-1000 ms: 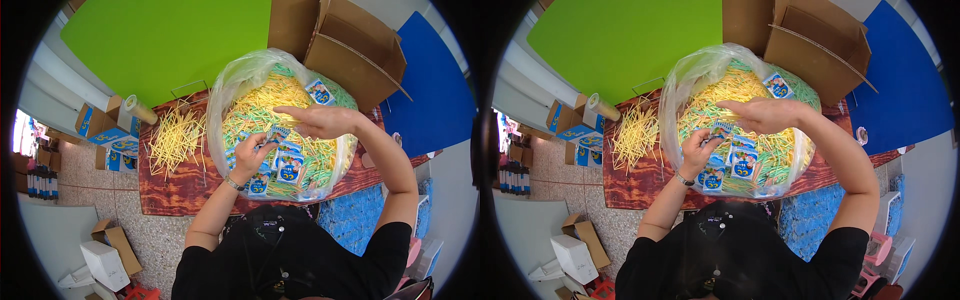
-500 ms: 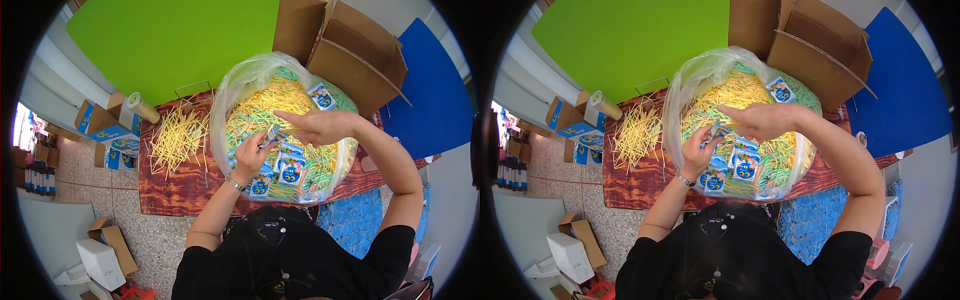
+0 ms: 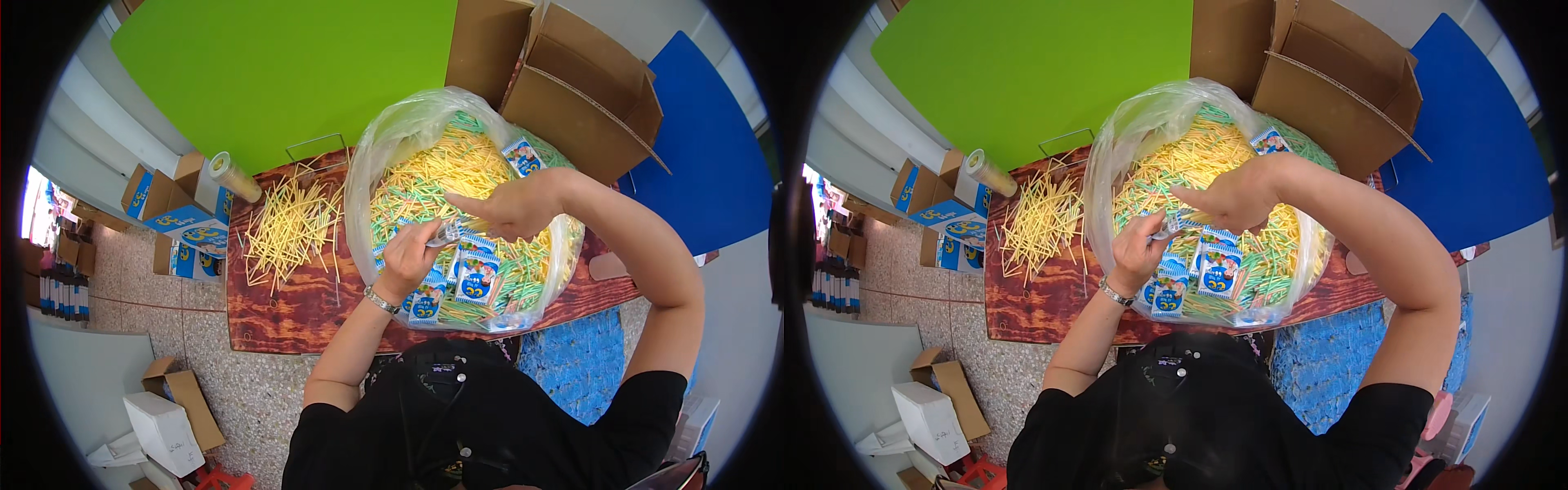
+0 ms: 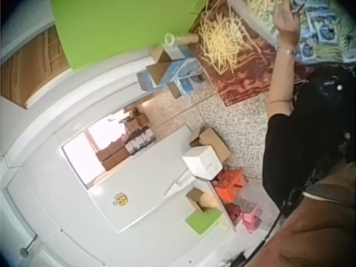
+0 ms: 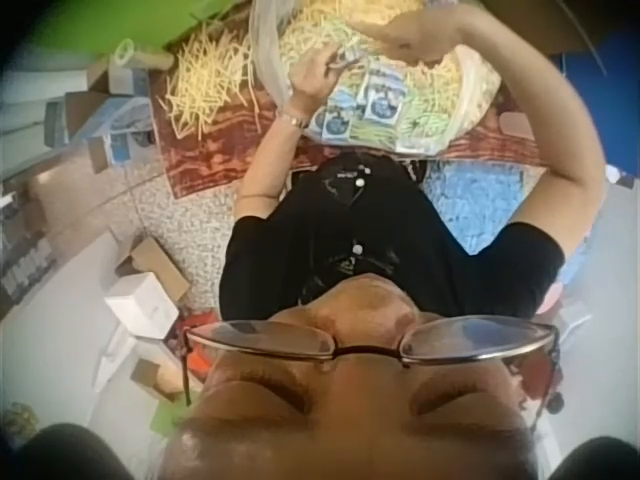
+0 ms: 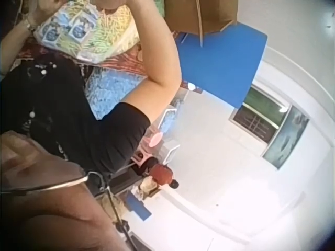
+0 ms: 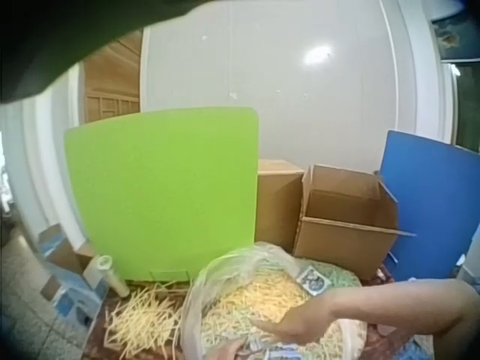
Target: Placing small product packets into a large container filled with yellow and green shredded paper.
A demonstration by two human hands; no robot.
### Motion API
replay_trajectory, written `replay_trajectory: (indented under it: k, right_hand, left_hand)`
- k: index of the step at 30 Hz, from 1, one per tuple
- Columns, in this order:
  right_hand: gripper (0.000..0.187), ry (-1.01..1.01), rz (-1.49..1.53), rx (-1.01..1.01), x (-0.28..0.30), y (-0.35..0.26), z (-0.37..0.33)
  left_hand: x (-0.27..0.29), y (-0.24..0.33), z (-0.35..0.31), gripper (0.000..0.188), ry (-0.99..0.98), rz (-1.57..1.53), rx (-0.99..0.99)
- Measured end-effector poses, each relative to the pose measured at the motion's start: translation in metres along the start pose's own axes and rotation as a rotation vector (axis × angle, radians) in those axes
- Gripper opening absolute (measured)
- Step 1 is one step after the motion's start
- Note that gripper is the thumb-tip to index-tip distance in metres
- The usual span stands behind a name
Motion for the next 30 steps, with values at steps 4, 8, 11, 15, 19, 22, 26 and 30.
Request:
replay_trajectory:
  k: [4,8,11,15,19,22,26,30]
  right_hand:
    - [0.078,0.009,-0.160,-0.077,0.008,-0.012,0.003]
    - [0.081,0.093,-0.290,-0.133,0.031,-0.037,-0.010]
    - [0.080,0.208,-0.297,-0.130,0.051,-0.046,-0.028]
    - [0.078,0.779,-0.180,0.136,0.081,-0.036,-0.064]
    - [0.080,1.069,0.167,0.191,0.044,0.002,-0.055]
    - [0.080,1.039,0.040,0.052,0.019,-0.008,-0.025]
    - [0.074,1.309,0.162,0.336,0.004,-0.023,-0.029]
    - [0.069,1.173,0.151,0.252,-0.039,-0.029,0.004]
  left_hand:
    - [-0.003,0.010,0.012,0.043,0.013,0.030,-0.078]
    - [-0.008,0.006,0.020,0.035,-0.024,-0.048,0.000]
    - [-0.012,-0.010,0.013,0.027,0.002,-0.143,0.115]
    - [-0.011,-0.039,-0.011,0.011,0.096,-0.319,0.407]
    - [-0.020,-0.053,-0.023,0.015,0.111,-0.461,0.617]
    - [-0.016,-0.057,-0.030,0.014,0.167,-0.499,0.708]
    - [-0.011,-0.042,-0.026,0.015,0.180,-0.608,0.626]
    - [-0.003,-0.029,-0.079,0.019,-0.292,-0.454,0.648]
Point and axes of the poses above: each hand's wrist, its own z-axis towards the middle knuckle, its own x-axis out of the back of the hand, y = z × x, the point moved 10 cm from there along z, towards the middle knuckle, and after that the axes turned 5 degrees about -x, right-handed, at the moved point
